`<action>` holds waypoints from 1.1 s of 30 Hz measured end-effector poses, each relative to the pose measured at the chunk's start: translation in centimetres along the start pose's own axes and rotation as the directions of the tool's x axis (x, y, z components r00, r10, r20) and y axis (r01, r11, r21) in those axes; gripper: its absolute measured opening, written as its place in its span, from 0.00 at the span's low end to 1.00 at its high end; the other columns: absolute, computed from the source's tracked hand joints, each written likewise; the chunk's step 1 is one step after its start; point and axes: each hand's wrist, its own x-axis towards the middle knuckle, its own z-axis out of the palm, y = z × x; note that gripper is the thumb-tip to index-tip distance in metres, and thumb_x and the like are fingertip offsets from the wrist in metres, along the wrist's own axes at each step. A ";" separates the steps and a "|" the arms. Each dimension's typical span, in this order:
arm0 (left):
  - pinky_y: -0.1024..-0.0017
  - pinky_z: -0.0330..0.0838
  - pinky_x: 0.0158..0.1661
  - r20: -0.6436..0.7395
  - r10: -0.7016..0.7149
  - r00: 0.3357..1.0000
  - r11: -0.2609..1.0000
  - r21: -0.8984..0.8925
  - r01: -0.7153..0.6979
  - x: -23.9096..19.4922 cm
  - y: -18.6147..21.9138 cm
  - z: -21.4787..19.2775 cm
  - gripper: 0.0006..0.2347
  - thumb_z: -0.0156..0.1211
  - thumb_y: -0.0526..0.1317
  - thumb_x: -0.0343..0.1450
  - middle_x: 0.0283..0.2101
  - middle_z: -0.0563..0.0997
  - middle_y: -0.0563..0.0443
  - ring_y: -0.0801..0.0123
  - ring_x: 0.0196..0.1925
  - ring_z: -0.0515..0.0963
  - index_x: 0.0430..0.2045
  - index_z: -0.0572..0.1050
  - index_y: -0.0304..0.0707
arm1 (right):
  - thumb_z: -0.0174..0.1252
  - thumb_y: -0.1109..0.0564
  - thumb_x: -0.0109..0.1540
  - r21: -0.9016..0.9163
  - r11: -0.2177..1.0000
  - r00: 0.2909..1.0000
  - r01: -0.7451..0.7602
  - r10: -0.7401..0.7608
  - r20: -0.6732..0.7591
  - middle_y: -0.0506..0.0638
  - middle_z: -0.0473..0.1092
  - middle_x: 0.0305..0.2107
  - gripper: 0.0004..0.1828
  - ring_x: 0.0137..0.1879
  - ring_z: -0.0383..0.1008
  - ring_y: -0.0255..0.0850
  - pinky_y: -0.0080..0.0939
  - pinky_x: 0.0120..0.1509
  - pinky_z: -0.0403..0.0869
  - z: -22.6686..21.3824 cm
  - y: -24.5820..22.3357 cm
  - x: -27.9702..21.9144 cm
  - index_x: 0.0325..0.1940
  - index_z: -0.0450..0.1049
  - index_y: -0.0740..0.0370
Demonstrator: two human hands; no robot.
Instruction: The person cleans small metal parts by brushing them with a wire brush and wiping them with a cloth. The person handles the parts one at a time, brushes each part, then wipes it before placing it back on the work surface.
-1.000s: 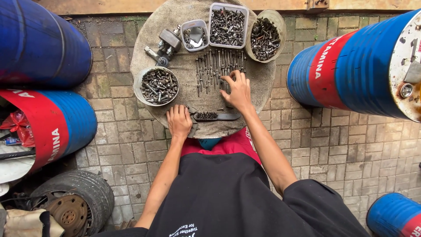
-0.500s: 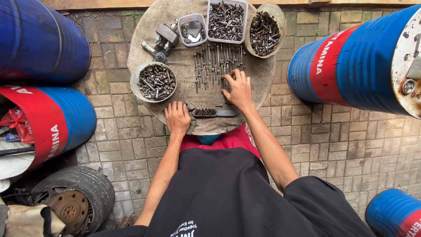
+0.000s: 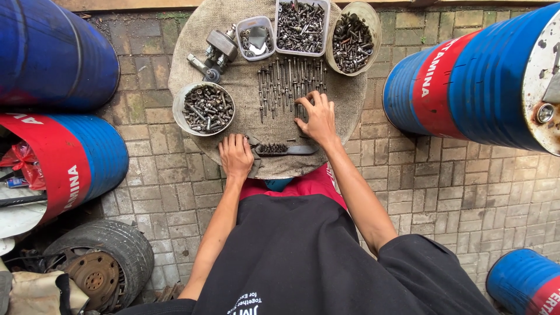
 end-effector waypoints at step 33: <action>0.57 0.67 0.35 -0.007 -0.005 1.000 1.000 -0.004 0.005 0.0 0.0 -0.1 0.09 0.47 0.41 0.77 0.28 0.68 0.49 0.53 0.33 0.73 0.26 0.68 0.42 | 0.75 0.50 0.51 0.056 0.997 0.997 -0.055 0.052 0.054 0.48 0.64 0.48 0.33 0.51 0.66 0.44 0.48 0.52 0.66 -2.0 0.3 -0.1 0.59 0.72 0.43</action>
